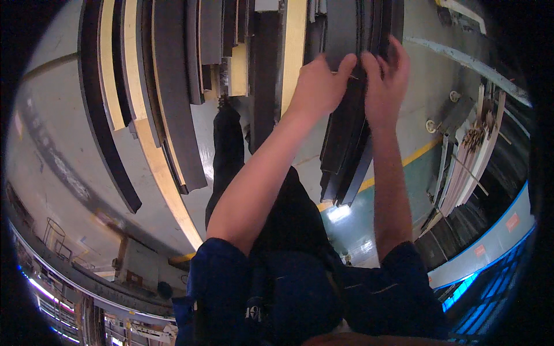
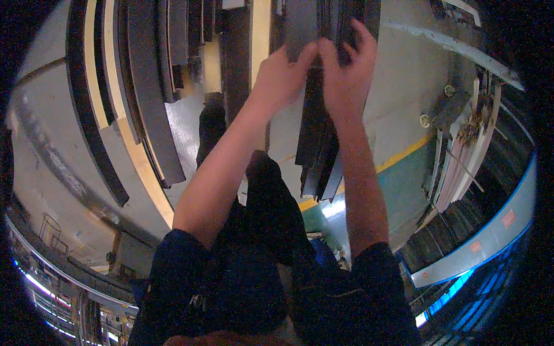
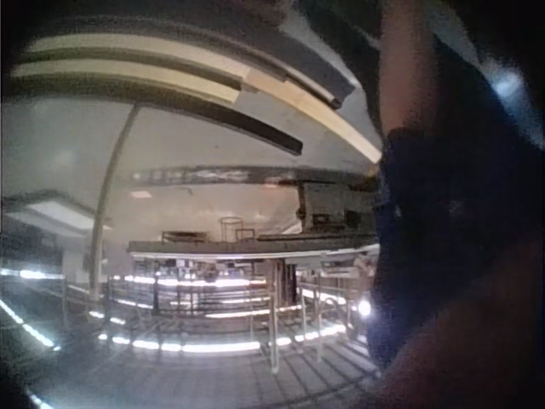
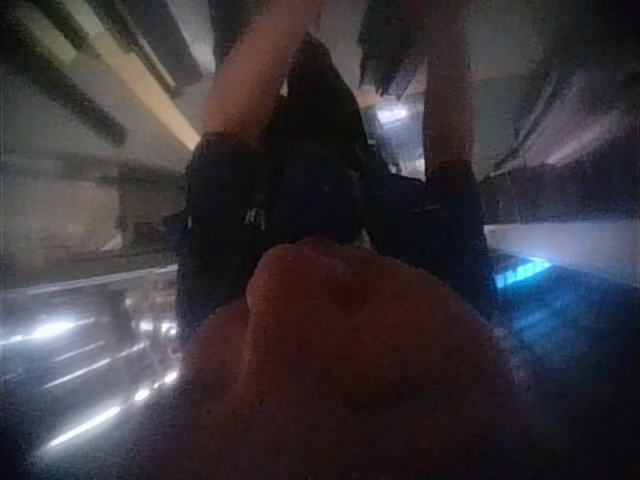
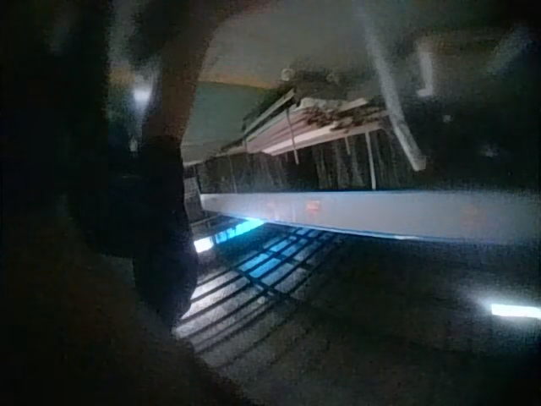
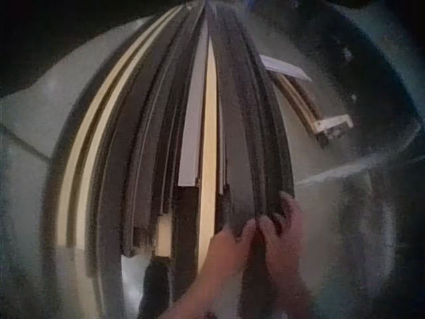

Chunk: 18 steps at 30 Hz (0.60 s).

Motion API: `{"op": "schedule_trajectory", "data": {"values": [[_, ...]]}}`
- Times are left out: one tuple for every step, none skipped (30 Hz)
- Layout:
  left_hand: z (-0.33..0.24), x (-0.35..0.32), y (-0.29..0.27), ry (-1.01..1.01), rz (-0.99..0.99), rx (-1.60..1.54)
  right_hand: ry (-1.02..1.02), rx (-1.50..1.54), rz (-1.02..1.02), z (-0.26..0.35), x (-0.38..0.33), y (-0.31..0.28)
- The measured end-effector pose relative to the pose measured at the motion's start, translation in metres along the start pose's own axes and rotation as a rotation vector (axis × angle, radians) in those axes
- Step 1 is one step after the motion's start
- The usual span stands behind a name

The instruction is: The person picks up long metal profiles from a floor rack and places them onto a workbench jig. They align the profiles within the jig and adjust their positions by hand. The person repeats this process with additional profiles, arranging them in the jig for assembly.

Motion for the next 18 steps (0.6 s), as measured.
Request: {"op": "schedule_trajectory", "data": {"values": [[0.004, -0.001, -0.004, 0.001, 0.003, -0.003, -0.031, -0.091, 0.072, 0.005, 0.016, 0.012], [0.008, -0.001, -0.009, -0.02, 0.004, -0.038, -0.088, -0.172, 0.154, 0.011, 0.029, 0.027], [0.013, -0.001, -0.014, -0.049, 0.01, -0.063, -0.147, -0.252, 0.236, 0.015, 0.038, 0.041], [0.018, -0.001, -0.019, -0.093, 0.025, -0.072, -0.174, -0.277, 0.25, 0.018, 0.042, 0.052], [0.021, -0.001, -0.025, -0.092, 0.012, -0.077, -0.202, -0.302, 0.266, 0.021, 0.044, 0.065], [0.024, -0.001, -0.03, -0.107, 0.006, -0.065, -0.231, -0.325, 0.285, 0.022, 0.048, 0.076], [0.027, -0.001, -0.036, -0.122, -0.001, -0.054, -0.215, -0.334, 0.309, 0.022, 0.05, 0.087], [0.027, 0.0, -0.04, -0.095, 0.004, -0.021, -0.23, -0.382, 0.3, 0.021, 0.05, 0.094], [0.028, 0.001, -0.043, -0.072, 0.01, 0.01, -0.243, -0.433, 0.292, 0.02, 0.049, 0.101], [0.028, 0.001, -0.045, -0.073, 0.028, 0.044, -0.257, -0.485, 0.282, 0.018, 0.049, 0.105], [0.028, 0.001, -0.046, -0.052, 0.011, 0.048, -0.297, -0.504, 0.256, 0.018, 0.049, 0.108], [0.028, 0.001, -0.047, -0.058, 0.006, 0.056, -0.335, -0.523, 0.23, 0.017, 0.051, 0.109], [0.027, 0.001, -0.047, -0.061, 0.007, 0.066, -0.376, -0.541, 0.202, 0.018, 0.052, 0.109], [0.027, 0.0, -0.048, -0.05, 0.003, 0.068, -0.37, -0.543, 0.228, 0.016, 0.054, 0.109], [0.026, -0.002, -0.049, -0.042, 0.007, 0.073, -0.361, -0.546, 0.256, 0.015, 0.055, 0.109], [0.025, -0.005, -0.051, -0.038, 0.02, 0.079, -0.352, -0.546, 0.283, 0.015, 0.055, 0.109], [0.026, -0.01, -0.054, -0.053, 0.056, 0.096, -0.335, -0.538, 0.271, 0.015, 0.055, 0.11], [0.029, -0.016, -0.06, -0.072, 0.101, 0.114, -0.317, -0.527, 0.259, 0.015, 0.053, 0.112]]}}
Point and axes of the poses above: each hand's wrist, its own x-axis towards the middle knuckle, its own y-axis out of the palm, z = x × y, the point moved 3 cm from there along x, towards the middle knuckle, and after that the axes turned 3 degrees about y, right-handed, at the moved point
